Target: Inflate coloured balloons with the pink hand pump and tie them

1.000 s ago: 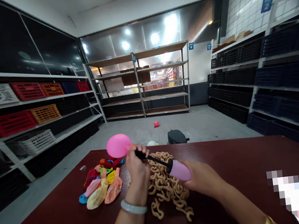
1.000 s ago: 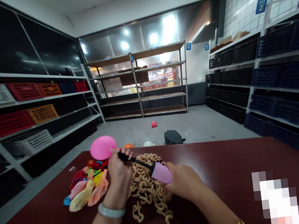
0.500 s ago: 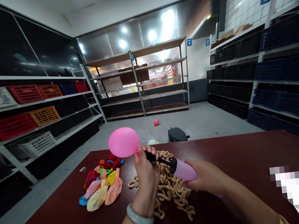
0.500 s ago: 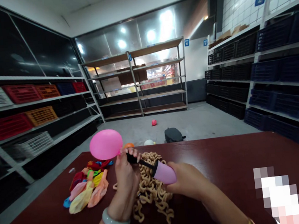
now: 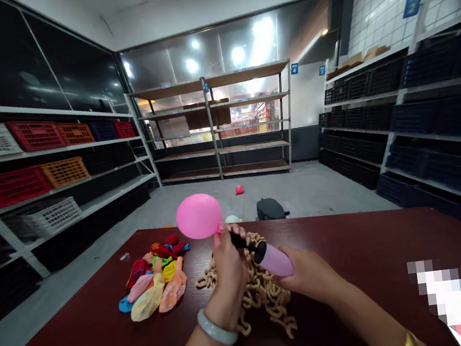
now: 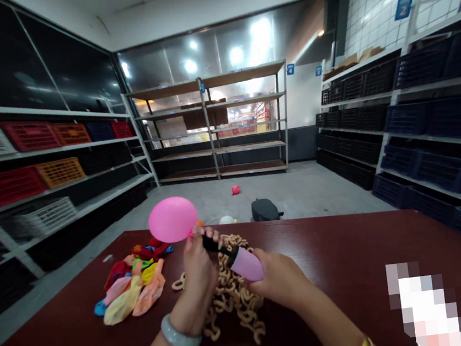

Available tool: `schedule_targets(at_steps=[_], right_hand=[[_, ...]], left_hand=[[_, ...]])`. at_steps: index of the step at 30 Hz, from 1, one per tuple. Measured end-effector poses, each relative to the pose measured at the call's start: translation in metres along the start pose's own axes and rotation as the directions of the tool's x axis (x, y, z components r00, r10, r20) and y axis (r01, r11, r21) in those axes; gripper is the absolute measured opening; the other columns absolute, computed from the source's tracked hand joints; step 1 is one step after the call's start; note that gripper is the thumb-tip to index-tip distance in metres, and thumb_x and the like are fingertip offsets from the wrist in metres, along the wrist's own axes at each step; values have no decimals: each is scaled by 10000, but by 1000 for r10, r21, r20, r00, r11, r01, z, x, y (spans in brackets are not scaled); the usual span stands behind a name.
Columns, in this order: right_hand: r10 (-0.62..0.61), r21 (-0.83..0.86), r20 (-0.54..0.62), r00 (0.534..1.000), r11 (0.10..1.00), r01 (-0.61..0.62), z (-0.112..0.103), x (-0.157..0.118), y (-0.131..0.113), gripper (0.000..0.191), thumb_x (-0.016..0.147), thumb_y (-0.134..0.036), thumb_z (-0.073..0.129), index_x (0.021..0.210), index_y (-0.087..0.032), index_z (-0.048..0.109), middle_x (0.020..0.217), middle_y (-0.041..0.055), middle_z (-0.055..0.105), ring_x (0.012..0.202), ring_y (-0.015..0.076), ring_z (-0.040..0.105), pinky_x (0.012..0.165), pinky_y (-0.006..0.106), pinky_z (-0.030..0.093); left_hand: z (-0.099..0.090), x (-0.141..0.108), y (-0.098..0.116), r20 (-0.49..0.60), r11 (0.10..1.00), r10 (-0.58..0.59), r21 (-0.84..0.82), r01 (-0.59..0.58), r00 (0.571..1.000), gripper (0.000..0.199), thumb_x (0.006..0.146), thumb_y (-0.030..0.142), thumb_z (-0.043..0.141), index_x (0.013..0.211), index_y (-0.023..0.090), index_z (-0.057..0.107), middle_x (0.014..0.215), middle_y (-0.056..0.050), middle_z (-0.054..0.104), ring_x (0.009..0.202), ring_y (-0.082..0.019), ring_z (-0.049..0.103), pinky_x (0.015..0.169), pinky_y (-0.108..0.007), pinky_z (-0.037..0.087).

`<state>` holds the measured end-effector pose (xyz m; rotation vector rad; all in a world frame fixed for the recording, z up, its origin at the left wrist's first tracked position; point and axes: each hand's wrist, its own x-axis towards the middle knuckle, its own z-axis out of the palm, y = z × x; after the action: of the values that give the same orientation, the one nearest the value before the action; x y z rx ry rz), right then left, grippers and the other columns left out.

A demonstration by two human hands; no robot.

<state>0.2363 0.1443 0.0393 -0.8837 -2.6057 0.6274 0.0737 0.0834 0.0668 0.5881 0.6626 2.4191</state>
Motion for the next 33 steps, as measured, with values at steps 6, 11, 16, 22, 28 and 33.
schedule_targets(at_steps=[6,11,16,22,28,33], right_hand=[[2,-120,35,999,993,2,1,2,11,335,689,-442,658,961,-254,603,861,25,704,763,225,646,553,261,261],[3,-152,25,1000,988,1,-3,2,21,351,685,-470,664,962,-260,613,860,27,704,787,239,653,565,264,273],[-5,-179,-13,1000,984,3,-5,1,17,344,698,-480,655,943,-244,608,853,40,704,766,237,651,559,272,255],[4,-125,-55,998,992,-11,-2,-2,3,306,717,-452,630,930,-234,598,840,40,705,753,231,656,544,270,243],[-8,-74,-71,997,997,3,5,1,-2,331,684,-432,653,965,-260,620,873,25,720,751,232,665,542,264,246],[5,-4,-7,1000,1000,-5,5,2,2,393,651,-489,677,981,-281,628,908,6,722,794,234,662,548,250,284]], left_hand=[[-37,51,40,-113,987,157,-12,-160,981,247,757,266,661,721,194,428,596,49,457,505,-94,471,454,-212,337],[-43,58,47,-131,980,199,-7,-201,971,265,775,315,669,733,191,439,598,43,467,520,-97,483,464,-212,341],[-23,29,15,-36,989,141,-34,-142,989,254,805,320,659,742,192,449,633,33,468,548,-101,482,485,-224,378],[2,-12,-19,26,999,-17,-38,18,1000,274,804,343,658,722,190,446,633,28,464,546,-103,475,501,-233,402],[3,-12,-18,-15,1000,-7,-4,7,1000,275,771,320,684,751,200,438,631,34,479,541,-105,477,484,-223,388],[-15,21,13,-25,999,45,-8,-46,999,255,737,245,682,714,188,434,625,39,474,545,-100,480,467,-212,364]])
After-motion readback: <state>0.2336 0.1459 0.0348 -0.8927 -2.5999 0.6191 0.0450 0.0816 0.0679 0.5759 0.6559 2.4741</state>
